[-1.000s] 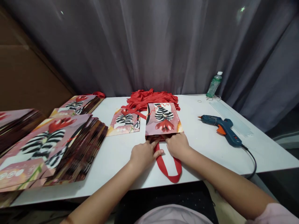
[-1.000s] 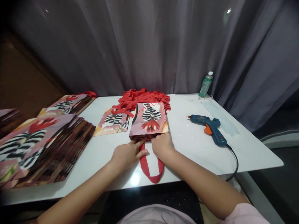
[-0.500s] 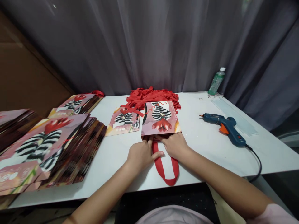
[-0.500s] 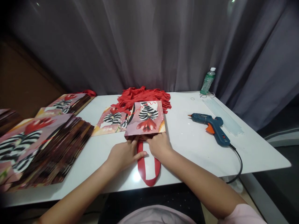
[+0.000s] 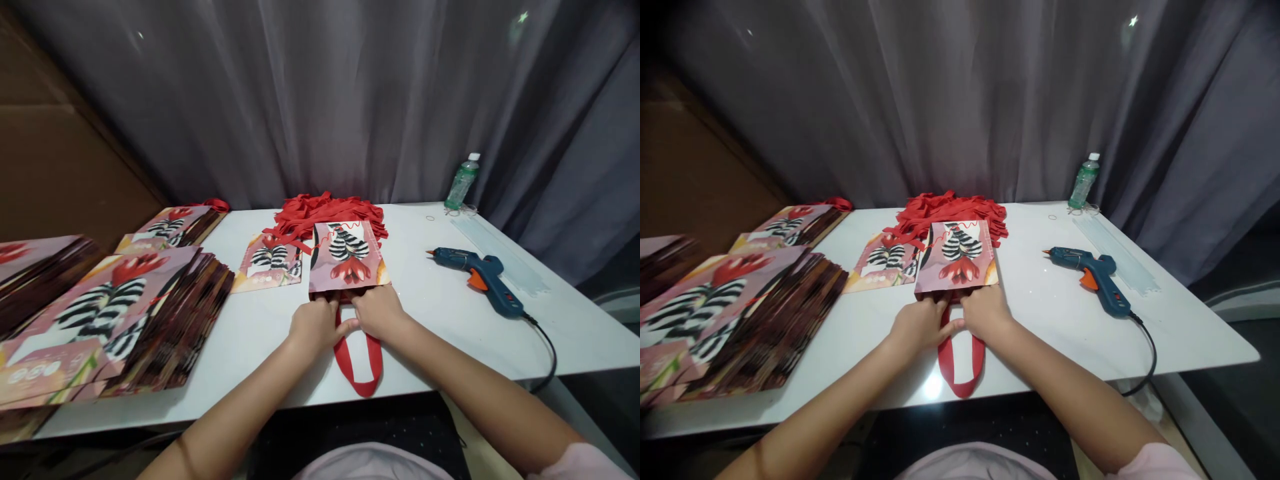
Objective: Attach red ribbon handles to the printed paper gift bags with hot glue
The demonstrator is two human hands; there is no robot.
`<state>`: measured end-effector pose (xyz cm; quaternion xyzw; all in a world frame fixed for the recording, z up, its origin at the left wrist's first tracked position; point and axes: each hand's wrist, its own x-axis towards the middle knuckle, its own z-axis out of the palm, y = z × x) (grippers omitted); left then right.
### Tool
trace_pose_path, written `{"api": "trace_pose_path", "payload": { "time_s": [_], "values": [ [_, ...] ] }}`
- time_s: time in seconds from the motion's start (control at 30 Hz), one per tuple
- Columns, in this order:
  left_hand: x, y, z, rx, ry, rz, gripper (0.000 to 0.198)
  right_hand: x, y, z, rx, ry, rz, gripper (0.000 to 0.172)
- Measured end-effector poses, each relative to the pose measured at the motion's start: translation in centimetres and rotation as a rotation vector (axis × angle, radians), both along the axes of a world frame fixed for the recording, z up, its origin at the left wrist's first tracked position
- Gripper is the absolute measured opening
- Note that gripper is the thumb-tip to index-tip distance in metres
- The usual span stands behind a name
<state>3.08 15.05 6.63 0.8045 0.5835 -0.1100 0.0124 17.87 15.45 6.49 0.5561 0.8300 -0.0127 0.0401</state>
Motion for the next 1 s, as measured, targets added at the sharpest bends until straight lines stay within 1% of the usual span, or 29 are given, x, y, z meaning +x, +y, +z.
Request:
{"api": "trace_pose_path", "payload": {
  "time_s": [0.07,0.2,0.37,0.5,0.63,0.67,0.73,0.8,0.87,0.93,1.0],
  "values": [
    [0.2,0.0,0.2,-0.004,0.01,0.011,0.078,-0.1,0.0,0.1,0.001,-0.004,0.001,0.038],
    [0.5,0.0,0.7,-0.018,0.028,0.02,0.077,-0.1,0.3,0.3,-0.011,-0.014,-0.006,0.027],
    [-0.6,0.1,0.9,0.008,0.031,-0.001,0.078,0.5,0.1,-0.2,-0.005,-0.02,0.021,0.024],
    [-1.1,0.3,1.1,-0.008,-0.001,0.006,0.07,0.5,-0.2,-0.4,0.01,-0.005,0.042,0.029],
    [-0.1,-0.5,1.3,-0.002,0.001,0.039,0.051,0.1,-0.4,-0.1,0.025,0.028,0.057,0.046],
    [0.4,-0.8,1.3,0.008,0.0,0.031,0.047,0.0,-0.4,-0.1,0.021,0.031,0.056,0.047],
    [1.1,-1.3,1.0,0.025,-0.012,-0.014,0.042,-0.1,-0.3,0.0,0.006,0.03,0.045,0.041],
    [1.5,-1.4,0.5,0.042,-0.026,-0.08,0.043,-0.2,-0.2,-0.1,-0.002,0.029,0.03,0.041],
    [1.4,-1.2,-0.2,0.057,-0.031,-0.131,0.048,-0.3,-0.1,-0.4,-0.001,0.033,0.012,0.049],
    [1.0,-0.8,-0.7,0.082,-0.044,-0.154,0.053,-0.5,-0.1,-0.8,0.005,0.042,-0.004,0.053],
    [0.7,-0.4,-1.1,0.101,-0.066,-0.156,0.051,-0.6,-0.3,-1.4,0.018,0.055,-0.02,0.049]
  ]
}}
